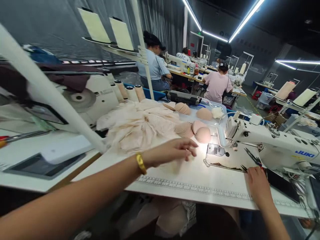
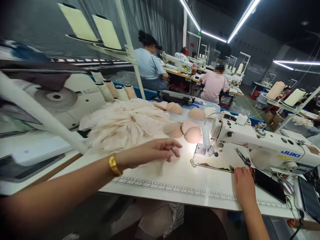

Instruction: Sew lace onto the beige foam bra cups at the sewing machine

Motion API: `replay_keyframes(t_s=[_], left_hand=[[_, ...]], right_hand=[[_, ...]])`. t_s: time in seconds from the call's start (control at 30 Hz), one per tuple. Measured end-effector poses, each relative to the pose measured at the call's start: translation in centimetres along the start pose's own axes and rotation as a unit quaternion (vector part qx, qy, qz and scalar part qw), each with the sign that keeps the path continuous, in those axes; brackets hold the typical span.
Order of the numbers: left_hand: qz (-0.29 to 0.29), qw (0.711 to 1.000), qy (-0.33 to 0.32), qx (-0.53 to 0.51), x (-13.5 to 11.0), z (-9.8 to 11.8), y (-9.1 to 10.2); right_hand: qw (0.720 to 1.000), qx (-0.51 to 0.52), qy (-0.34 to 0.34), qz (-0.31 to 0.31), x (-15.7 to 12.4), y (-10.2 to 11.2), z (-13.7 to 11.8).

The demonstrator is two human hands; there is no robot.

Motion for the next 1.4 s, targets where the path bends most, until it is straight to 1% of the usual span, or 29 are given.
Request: replay_keyframes(t_s=[0.03,0.07,0.1,0.17,0.2,0.23,0.3,0.37,0.47,0.53,0.6,0.63,0.7,0.73,0.77,0.8,0.83,0.87,0.9,0.93,0.97,1.0,1.03,1.1,1.17,1.2,1.27,1.33,1.4], left_hand=[[-0.030,1.000,0.003,-0.006,-0.6,-0.8,-1.9],[-0.045,0.999,0.002,-0.013,-1.1,-1.4,-3.2],[-0.080,0.997,0.008,-0.020,-1.4,-1.9,-4.5],[-0.124,0.992,0.010,-0.036,-1.7,-2.4,-6.0],[-0.145,0.988,0.010,-0.045,-1.8,-2.5,-6.6],[-0.165,0.985,0.009,-0.054,-1.8,-2.5,-7.1],[-0.200,0.977,0.006,-0.068,-2.0,-2.5,-7.9],[-0.225,0.971,0.006,-0.076,-2.2,-2.5,-8.6],[-0.249,0.966,0.010,-0.075,-2.7,-2.6,-9.6],[-0.259,0.963,0.014,-0.068,-2.9,-2.5,-9.7],[-0.274,0.960,0.018,-0.059,-2.7,-2.2,-8.9],[-0.281,0.958,0.021,-0.052,-2.5,-2.0,-8.0],[-0.251,0.967,0.026,-0.016,-1.7,-1.5,-4.8],[-0.175,0.984,0.023,0.030,-0.9,-1.2,-2.1],[-0.046,0.995,0.012,0.082,-0.3,-0.7,1.4],[0.084,0.989,-0.010,0.123,-0.4,0.2,4.6],[0.180,0.970,-0.029,0.158,-1.0,0.9,6.8],[0.237,0.954,-0.042,0.179,-1.7,1.3,7.9],[0.242,0.949,-0.050,0.194,-2.3,1.3,7.7],[0.205,0.956,-0.052,0.206,-2.8,0.9,6.4],[0.135,0.965,-0.053,0.217,-3.1,0.2,4.0],[0.043,0.968,-0.061,0.241,-3.6,-0.7,1.0],[-0.009,0.958,-0.080,0.276,-4.2,-1.4,-1.8],[-0.037,0.926,-0.110,0.359,-4.9,-2.8,-6.0],[-0.053,0.900,-0.128,0.413,-5.0,-3.8,-8.6],[-0.050,0.894,-0.142,0.421,-5.0,-3.7,-9.1],[-0.033,0.896,-0.198,0.397,-5.3,-2.1,-8.9],[-0.029,0.904,-0.276,0.324,-6.4,0.6,-7.7],[-0.066,0.918,-0.327,0.214,-7.8,3.1,-6.3]], right_hand=[[1.000,0.021,-0.002,0.000,0.0,-0.2,-0.6],[0.999,0.049,-0.009,-0.006,0.0,-0.3,-1.5],[0.996,0.083,-0.016,-0.020,0.0,-0.4,-2.8],[0.977,0.198,-0.036,-0.070,0.0,-0.8,-6.0],[0.971,0.222,-0.008,-0.087,0.2,-0.7,-8.2],[0.971,0.219,0.035,-0.090,0.6,-0.4,-10.4],[0.978,0.161,0.123,-0.049,1.5,0.6,-13.9],[0.980,0.076,0.183,-0.004,2.2,1.0,-16.3],[0.974,-0.005,0.225,0.036,3.0,0.6,-18.4],[0.970,-0.016,0.238,0.047,3.2,0.4,-19.0],[0.973,0.007,0.230,0.037,3.2,0.2,-18.5],[0.976,0.023,0.217,0.025,2.9,0.1,-17.7],[0.984,0.039,0.176,0.003,2.1,-0.1,-14.8],[0.988,0.025,0.154,-0.009,1.5,-0.2,-12.9],[0.992,-0.003,0.127,-0.011,0.9,-0.1,-10.8],[0.994,-0.036,0.100,-0.022,0.2,-0.2,-8.6],[0.994,-0.072,0.076,-0.029,-0.4,-0.2,-6.5],[0.992,-0.101,0.062,-0.042,-0.8,-0.4,-4.8],[0.989,-0.125,0.063,-0.052,-1.1,-0.6,-3.7],[0.986,-0.144,0.068,-0.046,-1.1,-0.5,-3.1],[0.985,-0.152,0.075,-0.036,-1.0,-0.5,-3.0],[0.985,-0.144,0.086,-0.022,-0.8,-0.4,-3.4],[0.988,-0.120,0.098,-0.009,-0.5,-0.4,-4.1],[0.992,-0.030,0.124,0.002,0.3,-0.7,-6.3],[0.987,0.075,0.141,-0.003,1.1,-0.9,-8.8],[0.982,0.123,0.141,-0.007,1.6,-0.9,-9.8],[0.969,0.206,0.131,-0.017,2.6,-0.5,-11.6],[0.955,0.273,0.114,-0.036,3.7,0.2,-12.8],[0.935,0.333,0.097,-0.073,4.7,0.4,-14.0]])
Point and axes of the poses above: each hand's wrist, its own x-axis towards the middle knuckle, its own y-axis out of the back of the hand, z = x × y, the point moved 8 cm from there along x, towards the middle knuckle, and after that the axes turned 13 degrees about y, right-handed, at the moved point
